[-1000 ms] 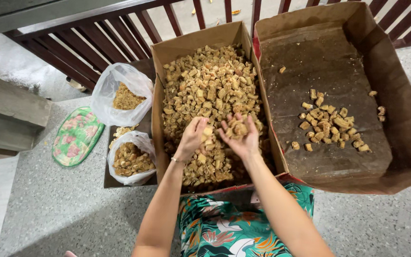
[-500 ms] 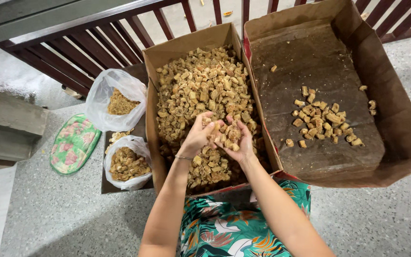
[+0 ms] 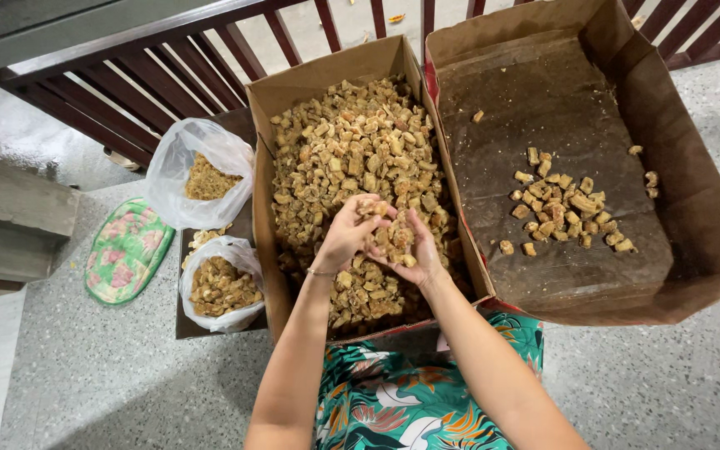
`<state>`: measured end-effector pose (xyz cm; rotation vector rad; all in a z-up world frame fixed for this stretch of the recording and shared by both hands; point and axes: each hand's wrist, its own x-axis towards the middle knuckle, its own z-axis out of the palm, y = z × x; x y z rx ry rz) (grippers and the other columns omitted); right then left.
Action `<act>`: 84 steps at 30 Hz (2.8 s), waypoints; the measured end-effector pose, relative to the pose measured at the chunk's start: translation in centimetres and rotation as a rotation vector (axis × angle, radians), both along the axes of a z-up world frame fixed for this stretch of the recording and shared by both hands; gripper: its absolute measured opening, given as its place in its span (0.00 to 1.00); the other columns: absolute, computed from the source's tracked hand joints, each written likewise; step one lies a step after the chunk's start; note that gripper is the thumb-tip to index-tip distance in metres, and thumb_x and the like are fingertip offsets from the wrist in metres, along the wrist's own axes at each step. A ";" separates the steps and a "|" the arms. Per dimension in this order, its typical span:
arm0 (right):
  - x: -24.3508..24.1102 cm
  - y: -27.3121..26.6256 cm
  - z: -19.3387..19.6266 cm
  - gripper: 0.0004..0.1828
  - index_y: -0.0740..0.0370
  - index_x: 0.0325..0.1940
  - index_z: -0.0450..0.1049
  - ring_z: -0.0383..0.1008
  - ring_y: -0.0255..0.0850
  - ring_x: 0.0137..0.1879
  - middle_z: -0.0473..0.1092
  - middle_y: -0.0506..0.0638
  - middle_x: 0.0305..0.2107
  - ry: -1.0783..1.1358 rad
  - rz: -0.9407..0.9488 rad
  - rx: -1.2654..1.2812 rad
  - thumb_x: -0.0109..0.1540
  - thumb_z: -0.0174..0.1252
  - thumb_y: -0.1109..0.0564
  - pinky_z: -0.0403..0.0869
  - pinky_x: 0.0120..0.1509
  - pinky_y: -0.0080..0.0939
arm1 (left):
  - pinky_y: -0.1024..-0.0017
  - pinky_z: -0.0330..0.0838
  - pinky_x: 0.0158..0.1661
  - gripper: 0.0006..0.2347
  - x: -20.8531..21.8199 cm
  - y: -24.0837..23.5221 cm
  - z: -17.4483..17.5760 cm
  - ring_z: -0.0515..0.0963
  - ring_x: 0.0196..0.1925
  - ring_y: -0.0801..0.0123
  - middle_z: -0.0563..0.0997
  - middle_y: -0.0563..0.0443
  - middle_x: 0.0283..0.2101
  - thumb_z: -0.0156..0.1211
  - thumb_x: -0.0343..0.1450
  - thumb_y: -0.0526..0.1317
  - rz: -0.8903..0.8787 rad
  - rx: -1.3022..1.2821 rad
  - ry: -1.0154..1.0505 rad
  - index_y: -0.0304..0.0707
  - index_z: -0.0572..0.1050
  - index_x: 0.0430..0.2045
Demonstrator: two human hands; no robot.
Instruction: The person sorts small, irregular, light-brown food pieces from a large cardboard box into a smaller adjacent box. They pick up handfuls of the pieces, inspect them, and transfer them by hand. The process is repetitive and involves moving the food from one container to another.
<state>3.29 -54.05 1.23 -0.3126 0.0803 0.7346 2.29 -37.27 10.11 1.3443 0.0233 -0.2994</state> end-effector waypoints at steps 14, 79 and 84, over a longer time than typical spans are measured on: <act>0.1 0.0 0.9 0.30 0.51 0.65 0.68 0.72 0.52 0.62 0.71 0.55 0.56 0.091 -0.060 -0.026 0.67 0.49 0.32 0.72 0.68 0.69 | 0.75 0.81 0.49 0.22 0.9 -0.8 3.3 0.82 0.49 0.75 0.76 0.48 0.62 0.50 0.74 0.31 -0.105 0.463 -0.234 0.37 0.66 0.66; 0.5 -0.7 -0.9 0.27 0.57 0.68 0.71 0.67 0.52 0.68 0.71 0.54 0.62 0.145 -0.179 0.137 0.74 0.41 0.40 0.65 0.73 0.62 | 0.62 0.77 0.41 0.15 -3.0 -2.3 -1.6 0.80 0.42 0.48 0.72 0.33 0.51 0.59 0.70 0.29 0.246 0.931 -0.420 0.34 0.75 0.52; 0.6 -0.4 0.1 0.28 0.54 0.66 0.70 0.70 0.50 0.67 0.71 0.54 0.60 0.156 -0.164 0.107 0.70 0.39 0.39 0.68 0.71 0.62 | 0.65 0.78 0.46 0.12 -3.1 -1.1 -3.1 0.83 0.44 0.56 0.80 0.42 0.49 0.59 0.72 0.32 0.275 0.722 -0.338 0.35 0.76 0.51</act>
